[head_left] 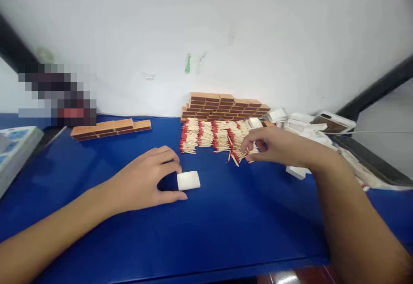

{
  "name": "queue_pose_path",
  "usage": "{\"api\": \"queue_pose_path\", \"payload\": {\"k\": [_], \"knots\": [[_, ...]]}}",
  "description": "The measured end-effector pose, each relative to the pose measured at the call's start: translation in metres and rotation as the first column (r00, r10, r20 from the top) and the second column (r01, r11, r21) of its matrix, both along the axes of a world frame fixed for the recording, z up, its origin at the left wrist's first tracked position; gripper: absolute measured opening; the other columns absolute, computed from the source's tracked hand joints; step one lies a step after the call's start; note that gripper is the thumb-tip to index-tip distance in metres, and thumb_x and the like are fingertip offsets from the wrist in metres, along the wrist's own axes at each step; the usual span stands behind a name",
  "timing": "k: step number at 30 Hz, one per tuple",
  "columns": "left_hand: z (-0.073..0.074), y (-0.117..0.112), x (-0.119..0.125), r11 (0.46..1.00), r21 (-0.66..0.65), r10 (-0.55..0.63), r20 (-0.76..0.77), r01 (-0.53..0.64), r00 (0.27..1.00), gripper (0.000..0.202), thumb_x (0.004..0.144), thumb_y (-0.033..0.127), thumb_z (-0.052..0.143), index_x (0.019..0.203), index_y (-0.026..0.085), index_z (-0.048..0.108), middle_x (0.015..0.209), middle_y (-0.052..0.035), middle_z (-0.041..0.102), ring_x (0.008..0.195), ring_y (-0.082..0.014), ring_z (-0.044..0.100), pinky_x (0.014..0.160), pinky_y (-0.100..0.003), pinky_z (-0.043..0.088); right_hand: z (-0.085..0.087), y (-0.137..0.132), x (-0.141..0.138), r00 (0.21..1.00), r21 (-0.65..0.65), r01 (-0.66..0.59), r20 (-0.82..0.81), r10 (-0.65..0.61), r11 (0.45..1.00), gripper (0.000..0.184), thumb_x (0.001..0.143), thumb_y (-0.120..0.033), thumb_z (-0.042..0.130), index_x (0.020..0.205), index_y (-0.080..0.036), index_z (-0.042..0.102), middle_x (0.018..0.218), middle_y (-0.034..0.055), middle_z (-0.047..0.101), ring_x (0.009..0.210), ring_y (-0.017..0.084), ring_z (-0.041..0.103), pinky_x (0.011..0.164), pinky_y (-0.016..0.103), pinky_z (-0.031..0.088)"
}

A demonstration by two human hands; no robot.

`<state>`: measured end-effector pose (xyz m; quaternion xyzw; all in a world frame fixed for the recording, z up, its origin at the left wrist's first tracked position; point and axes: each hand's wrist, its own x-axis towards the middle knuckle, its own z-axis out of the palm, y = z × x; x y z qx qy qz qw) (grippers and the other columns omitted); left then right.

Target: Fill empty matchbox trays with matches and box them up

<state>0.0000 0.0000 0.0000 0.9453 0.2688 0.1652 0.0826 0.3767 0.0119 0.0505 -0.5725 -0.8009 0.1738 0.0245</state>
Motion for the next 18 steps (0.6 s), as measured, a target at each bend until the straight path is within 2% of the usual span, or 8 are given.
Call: {"api": "queue_pose_path", "payload": {"k": [4, 9, 12, 14, 18], "knots": [[0.0, -0.001, 0.0, 1.0, -0.01, -0.002, 0.001, 0.002, 1.0, 0.03, 0.098, 0.05, 0.075, 0.104, 0.02, 0.072, 0.111, -0.006, 0.07, 0.109, -0.0244, 0.066, 0.098, -0.04, 0.052, -0.006, 0.009, 0.005, 1.0, -0.051, -0.006, 0.004, 0.006, 0.999, 0.022, 0.08, -0.042, 0.079, 0.095, -0.026, 0.08, 0.093, 0.0039, 0.075, 0.084, 0.023, 0.065, 0.07, 0.032, 0.044], [0.001, -0.001, 0.002, 1.0, -0.028, 0.001, 0.0, -0.001, 1.0, 0.028, 0.098, 0.047, 0.076, 0.104, 0.02, 0.072, 0.11, -0.0058, 0.07, 0.108, -0.0243, 0.066, 0.098, -0.039, 0.052, -0.009, 0.009, -0.004, 0.999, -0.075, -0.018, -0.038, 0.015, 0.997, 0.02, 0.082, -0.038, 0.076, 0.097, -0.025, 0.079, 0.096, 0.0037, 0.077, 0.082, 0.021, 0.066, 0.068, 0.031, 0.046], [0.002, 0.0, 0.002, 0.999, -0.033, 0.006, -0.006, -0.006, 1.0, 0.029, 0.098, 0.049, 0.075, 0.104, 0.021, 0.072, 0.109, -0.006, 0.07, 0.108, -0.0244, 0.066, 0.097, -0.039, 0.052, -0.01, 0.006, -0.014, 0.999, -0.041, -0.004, -0.047, 0.002, 0.999, 0.017, 0.088, -0.04, 0.071, 0.089, -0.024, 0.078, 0.08, 0.0027, 0.075, 0.07, 0.019, 0.064, 0.062, 0.031, 0.042], [0.003, 0.0, 0.002, 1.0, -0.027, 0.008, -0.007, -0.008, 1.0, 0.029, 0.099, 0.049, 0.075, 0.104, 0.021, 0.072, 0.11, -0.0064, 0.071, 0.108, -0.0245, 0.066, 0.097, -0.039, 0.052, -0.012, 0.004, -0.02, 0.999, -0.004, 0.01, -0.036, -0.011, 1.0, 0.024, 0.089, -0.044, 0.071, 0.081, -0.023, 0.076, 0.071, 0.0022, 0.071, 0.064, 0.017, 0.061, 0.058, 0.031, 0.04], [0.002, 0.001, 0.002, 1.0, -0.013, 0.007, -0.005, -0.007, 1.0, 0.029, 0.099, 0.048, 0.075, 0.104, 0.02, 0.072, 0.109, -0.0066, 0.07, 0.107, -0.0246, 0.066, 0.096, -0.038, 0.052, -0.017, 0.002, -0.031, 0.999, 0.0, 0.031, -0.016, -0.031, 1.0, 0.025, 0.088, -0.043, 0.075, 0.076, -0.022, 0.072, 0.072, 0.0031, 0.073, 0.063, 0.017, 0.062, 0.058, 0.031, 0.039]]}}
